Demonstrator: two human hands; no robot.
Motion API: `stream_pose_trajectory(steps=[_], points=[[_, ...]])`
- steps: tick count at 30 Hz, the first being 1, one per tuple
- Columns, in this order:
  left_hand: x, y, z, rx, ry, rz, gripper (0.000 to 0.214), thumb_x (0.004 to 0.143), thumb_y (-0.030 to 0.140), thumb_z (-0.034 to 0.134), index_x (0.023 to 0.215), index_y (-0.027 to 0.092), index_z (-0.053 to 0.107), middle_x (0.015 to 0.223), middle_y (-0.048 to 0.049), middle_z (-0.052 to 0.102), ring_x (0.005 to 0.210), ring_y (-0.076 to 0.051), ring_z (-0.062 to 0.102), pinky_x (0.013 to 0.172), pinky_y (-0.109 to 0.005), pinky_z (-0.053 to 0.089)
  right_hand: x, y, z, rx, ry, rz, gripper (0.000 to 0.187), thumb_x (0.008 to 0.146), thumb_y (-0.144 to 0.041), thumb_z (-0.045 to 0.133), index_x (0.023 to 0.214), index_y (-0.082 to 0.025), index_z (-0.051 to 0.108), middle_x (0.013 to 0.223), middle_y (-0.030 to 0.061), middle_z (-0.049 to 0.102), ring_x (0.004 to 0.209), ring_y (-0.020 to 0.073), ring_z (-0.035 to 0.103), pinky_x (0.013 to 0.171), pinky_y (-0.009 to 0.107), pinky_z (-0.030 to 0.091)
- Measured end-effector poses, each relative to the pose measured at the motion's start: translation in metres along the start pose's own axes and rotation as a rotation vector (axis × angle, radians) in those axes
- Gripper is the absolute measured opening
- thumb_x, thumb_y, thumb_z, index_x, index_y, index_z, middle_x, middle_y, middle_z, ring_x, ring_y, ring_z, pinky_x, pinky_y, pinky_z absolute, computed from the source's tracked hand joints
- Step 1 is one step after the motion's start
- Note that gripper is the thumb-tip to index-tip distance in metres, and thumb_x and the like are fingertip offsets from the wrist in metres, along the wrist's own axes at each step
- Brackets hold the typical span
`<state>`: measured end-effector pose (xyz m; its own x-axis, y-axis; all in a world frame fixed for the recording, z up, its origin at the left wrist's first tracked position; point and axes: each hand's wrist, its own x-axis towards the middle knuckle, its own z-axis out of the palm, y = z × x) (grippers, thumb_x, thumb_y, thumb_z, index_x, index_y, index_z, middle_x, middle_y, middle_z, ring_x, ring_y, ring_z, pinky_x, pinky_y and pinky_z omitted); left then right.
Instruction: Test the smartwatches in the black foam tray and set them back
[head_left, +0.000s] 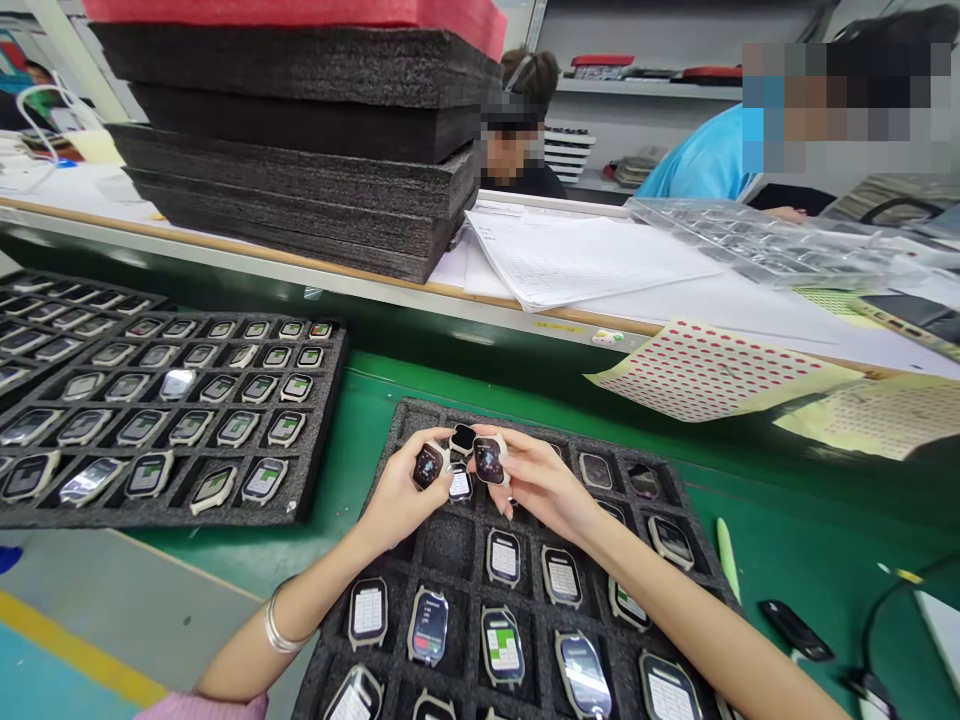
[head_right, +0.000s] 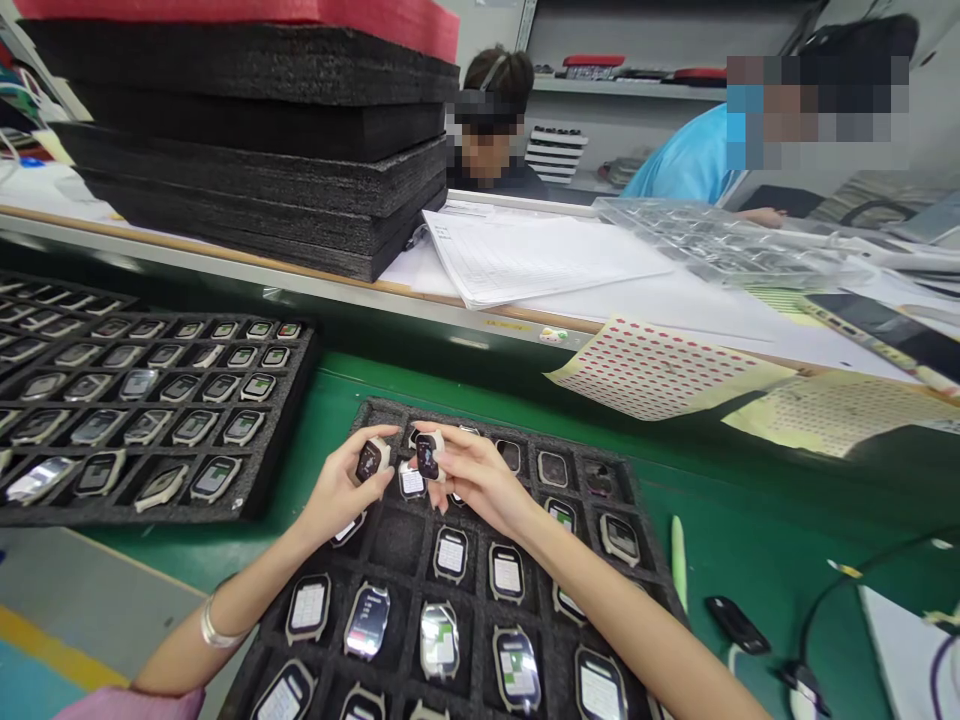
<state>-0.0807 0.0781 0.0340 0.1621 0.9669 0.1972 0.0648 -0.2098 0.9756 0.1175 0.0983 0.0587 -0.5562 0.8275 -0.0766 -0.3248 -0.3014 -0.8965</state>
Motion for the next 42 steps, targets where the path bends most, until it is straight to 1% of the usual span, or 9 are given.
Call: stream_pose_trajectory(steps=[3, 6, 12, 18, 21, 25, 32, 38, 42], points=[[0.0003, -0.0007, 0.0000, 0.018, -0.018, 0.010, 0.040, 0.073, 0.009, 0.056, 0.112, 0.018, 0.056, 0.080, 0.0005, 0.057, 0.070, -0.014, 0.053, 0.068, -0.024, 0.042, 0.0004, 0.0003, 0.0001, -0.004, 0.016, 0.017, 0.043, 0.080, -0.027, 0.069, 0.121, -0.018, 0.061, 0.089, 0.0093, 0.070, 0.049, 0.0109, 0.057, 0.047, 0.025, 0.048], [0.0007, -0.0014, -0.0006, 0.011, 0.010, 0.001, 0.043, 0.073, 0.012, 0.057, 0.115, 0.019, 0.055, 0.082, -0.0001, 0.057, 0.070, -0.014, 0.053, 0.067, -0.024, 0.042, 0.0002, 0.0002, 0.0005, -0.009, 0.017, 0.023, 0.046, 0.079, -0.028, 0.069, 0.123, -0.019, 0.059, 0.088, 0.0092, 0.070, 0.049, 0.0114, 0.057, 0.047, 0.025, 0.049], [0.0007, -0.0023, -0.0012, 0.010, 0.015, -0.003, 0.045, 0.073, 0.012, 0.056, 0.117, 0.018, 0.054, 0.081, 0.0004, 0.058, 0.068, -0.014, 0.052, 0.066, -0.023, 0.041, 0.0001, 0.0001, 0.0008, -0.010, 0.005, 0.015, 0.042, 0.082, -0.028, 0.067, 0.123, -0.020, 0.059, 0.090, 0.0099, 0.070, 0.050, 0.0113, 0.058, 0.048, 0.025, 0.050], [0.0021, -0.0039, -0.0017, 0.028, -0.004, 0.005, 0.045, 0.073, 0.012, 0.057, 0.117, 0.018, 0.055, 0.081, 0.0003, 0.059, 0.070, -0.014, 0.053, 0.068, -0.024, 0.042, 0.0016, 0.0014, 0.0012, -0.021, 0.027, 0.019, 0.045, 0.081, -0.028, 0.069, 0.124, -0.020, 0.059, 0.092, 0.0096, 0.069, 0.053, 0.0118, 0.058, 0.049, 0.026, 0.050], [0.0032, -0.0038, -0.0025, 0.016, 0.005, -0.001, 0.044, 0.074, 0.013, 0.057, 0.118, 0.018, 0.054, 0.078, 0.0012, 0.057, 0.066, -0.013, 0.051, 0.065, -0.023, 0.041, 0.0024, 0.0019, 0.0014, -0.021, 0.038, 0.006, 0.046, 0.080, -0.028, 0.069, 0.124, -0.021, 0.058, 0.093, 0.0091, 0.069, 0.055, 0.0122, 0.059, 0.049, 0.026, 0.050], [0.0037, -0.0028, -0.0033, 0.020, 0.010, -0.004, 0.043, 0.074, 0.015, 0.058, 0.117, 0.018, 0.054, 0.076, 0.0019, 0.056, 0.065, -0.013, 0.050, 0.065, -0.023, 0.041, 0.0023, 0.0026, 0.0017, -0.046, 0.048, 0.000, 0.041, 0.081, -0.027, 0.069, 0.121, -0.020, 0.061, 0.092, 0.0084, 0.068, 0.054, 0.0116, 0.059, 0.051, 0.026, 0.051], [0.0033, -0.0028, -0.0029, 0.024, 0.034, 0.002, 0.041, 0.075, 0.015, 0.057, 0.116, 0.018, 0.055, 0.073, 0.0027, 0.053, 0.063, -0.012, 0.049, 0.062, -0.022, 0.041, 0.0020, 0.0028, 0.0031, -0.075, 0.070, -0.009, 0.047, 0.080, -0.027, 0.070, 0.125, -0.022, 0.058, 0.091, 0.0065, 0.068, 0.056, 0.0126, 0.061, 0.051, 0.027, 0.052], [0.0038, -0.0019, -0.0036, 0.034, 0.031, 0.021, 0.038, 0.075, 0.015, 0.058, 0.112, 0.018, 0.056, 0.073, 0.0031, 0.053, 0.064, -0.012, 0.050, 0.064, -0.022, 0.042, 0.0031, 0.0023, 0.0006, -0.064, 0.067, -0.008, 0.042, 0.081, -0.026, 0.068, 0.122, -0.020, 0.060, 0.090, 0.0077, 0.068, 0.055, 0.0126, 0.061, 0.051, 0.026, 0.051], [0.0051, -0.0031, -0.0044, 0.025, 0.026, -0.014, 0.042, 0.076, 0.015, 0.057, 0.118, 0.019, 0.053, 0.076, 0.0025, 0.054, 0.064, -0.012, 0.050, 0.062, -0.022, 0.042, 0.0031, 0.0034, -0.0005, -0.063, 0.062, -0.006, 0.046, 0.081, -0.026, 0.068, 0.125, -0.020, 0.058, 0.090, 0.0081, 0.069, 0.055, 0.0127, 0.061, 0.051, 0.026, 0.051]])
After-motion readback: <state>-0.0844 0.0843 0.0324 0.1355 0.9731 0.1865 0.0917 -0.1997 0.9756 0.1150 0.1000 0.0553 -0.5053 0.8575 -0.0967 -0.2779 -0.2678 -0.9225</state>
